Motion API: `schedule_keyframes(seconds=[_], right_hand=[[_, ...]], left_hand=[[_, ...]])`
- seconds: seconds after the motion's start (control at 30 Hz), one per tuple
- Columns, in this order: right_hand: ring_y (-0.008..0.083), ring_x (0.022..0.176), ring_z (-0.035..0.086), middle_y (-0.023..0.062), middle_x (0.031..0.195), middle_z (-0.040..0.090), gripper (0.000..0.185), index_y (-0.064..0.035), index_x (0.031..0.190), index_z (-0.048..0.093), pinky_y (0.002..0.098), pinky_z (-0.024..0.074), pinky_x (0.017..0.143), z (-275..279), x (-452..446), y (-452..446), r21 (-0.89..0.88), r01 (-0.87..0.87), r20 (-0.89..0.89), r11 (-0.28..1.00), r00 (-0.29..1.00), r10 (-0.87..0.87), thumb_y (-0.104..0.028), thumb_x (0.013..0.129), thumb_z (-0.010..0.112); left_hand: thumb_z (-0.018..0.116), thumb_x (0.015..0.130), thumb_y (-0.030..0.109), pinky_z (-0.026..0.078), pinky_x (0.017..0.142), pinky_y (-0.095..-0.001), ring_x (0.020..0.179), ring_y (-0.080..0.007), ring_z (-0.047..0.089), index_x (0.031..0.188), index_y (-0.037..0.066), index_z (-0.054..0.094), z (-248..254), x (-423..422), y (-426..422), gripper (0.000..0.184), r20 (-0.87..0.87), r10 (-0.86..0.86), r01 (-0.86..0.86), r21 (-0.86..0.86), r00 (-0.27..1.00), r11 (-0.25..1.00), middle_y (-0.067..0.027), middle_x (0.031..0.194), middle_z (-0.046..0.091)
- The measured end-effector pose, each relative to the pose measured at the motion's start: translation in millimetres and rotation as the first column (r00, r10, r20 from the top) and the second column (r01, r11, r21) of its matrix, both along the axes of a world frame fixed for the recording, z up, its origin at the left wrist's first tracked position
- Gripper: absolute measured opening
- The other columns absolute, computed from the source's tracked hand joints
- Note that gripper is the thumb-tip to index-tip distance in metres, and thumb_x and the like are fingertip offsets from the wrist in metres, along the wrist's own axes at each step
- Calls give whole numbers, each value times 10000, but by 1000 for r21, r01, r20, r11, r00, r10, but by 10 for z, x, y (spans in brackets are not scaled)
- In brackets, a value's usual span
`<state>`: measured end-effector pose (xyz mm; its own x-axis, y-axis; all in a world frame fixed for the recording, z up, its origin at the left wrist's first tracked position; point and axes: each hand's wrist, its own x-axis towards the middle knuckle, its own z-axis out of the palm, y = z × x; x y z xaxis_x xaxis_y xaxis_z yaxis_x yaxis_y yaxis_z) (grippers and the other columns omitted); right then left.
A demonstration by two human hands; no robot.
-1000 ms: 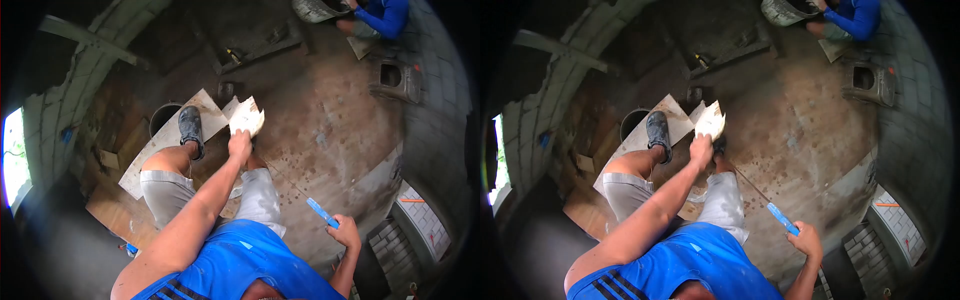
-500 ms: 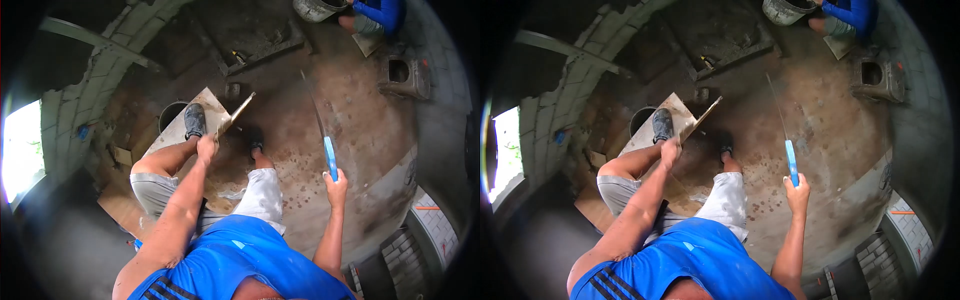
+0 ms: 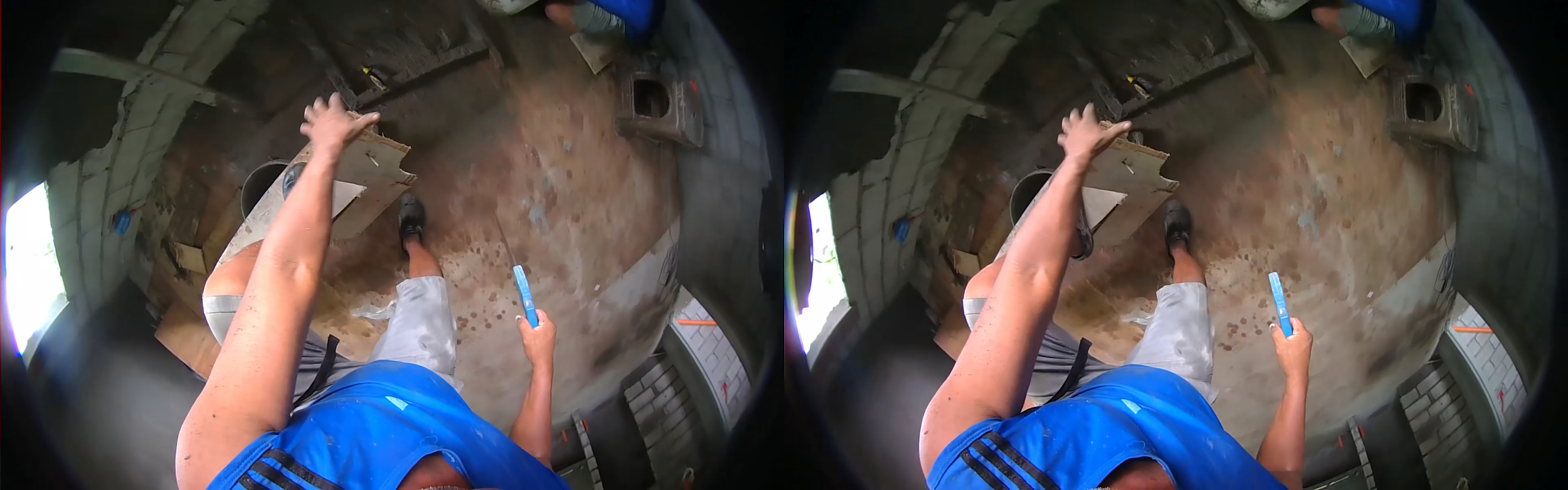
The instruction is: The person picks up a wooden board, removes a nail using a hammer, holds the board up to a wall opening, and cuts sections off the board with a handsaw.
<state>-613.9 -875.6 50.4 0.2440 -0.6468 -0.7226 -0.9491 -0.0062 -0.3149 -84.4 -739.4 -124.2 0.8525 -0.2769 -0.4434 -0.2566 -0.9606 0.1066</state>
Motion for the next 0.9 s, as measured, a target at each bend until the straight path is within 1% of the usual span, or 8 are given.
schedule_keyframes(seconds=[0.03,0.07,0.17,0.23,0.67,0.83,0.87,0.9], right_hand=[[110,569,509,36,618,552,195,6,842,625,322,438,551,-25,-46,22,5,75,8,997,997,-75,-159,842,729],[112,570,506,36,617,548,190,4,827,619,324,436,551,-76,-74,41,12,149,18,989,989,-149,-151,842,726],[106,578,500,33,628,548,182,-1,813,610,323,435,555,-398,-111,50,1,134,27,991,991,-134,-140,843,724],[93,578,481,8,638,535,168,-15,810,604,313,419,548,-573,70,46,14,115,57,993,992,-116,-139,836,715],[95,600,461,6,643,523,185,-22,828,605,312,418,552,-690,25,212,138,167,-86,976,984,-156,-143,834,745],[142,608,453,60,642,480,169,-22,837,577,384,411,558,410,-2462,302,-250,124,-356,960,911,-210,-144,818,691],[187,622,462,97,672,497,168,9,875,598,419,417,580,692,-2993,499,-238,193,-434,952,856,-282,-129,816,674],[246,633,452,137,700,515,204,44,898,607,446,413,599,789,-3378,850,-471,45,-455,881,843,-286,-137,815,654]], left_hand=[[756,682,739,410,1037,-555,1353,-381,473,1467,170,493,-466,90,327,1005,-172,36,-33,22,984,999,-200,1450,528],[737,745,693,504,953,-463,1152,-348,651,1382,150,594,-685,214,638,849,-629,-208,-10,-325,749,946,-193,1220,694],[702,844,583,545,875,-428,994,-353,702,1220,126,691,-894,-151,813,593,-325,-346,125,-545,880,829,-186,1006,740],[669,905,465,533,882,-473,1011,-386,676,1140,117,706,-610,-438,275,421,-201,-237,178,-274,950,945,-203,1034,720],[565,862,186,551,900,-447,1028,-360,698,983,49,762,-2257,-1138,-1422,269,-486,-432,375,-215,760,902,-195,1050,729],[765,760,284,559,885,-418,1045,-329,701,1032,63,756,-2397,-663,-1195,351,-522,-454,479,-96,722,872,-175,1071,735],[779,753,270,557,878,-405,1028,-306,707,1047,54,751,-2800,-387,-881,365,-574,-442,390,-220,689,894,-170,1067,737],[793,746,257,555,871,-393,1012,-283,712,1061,46,745,-3164,-124,-589,382,-631,-434,284,-329,643,900,-166,1062,739]])
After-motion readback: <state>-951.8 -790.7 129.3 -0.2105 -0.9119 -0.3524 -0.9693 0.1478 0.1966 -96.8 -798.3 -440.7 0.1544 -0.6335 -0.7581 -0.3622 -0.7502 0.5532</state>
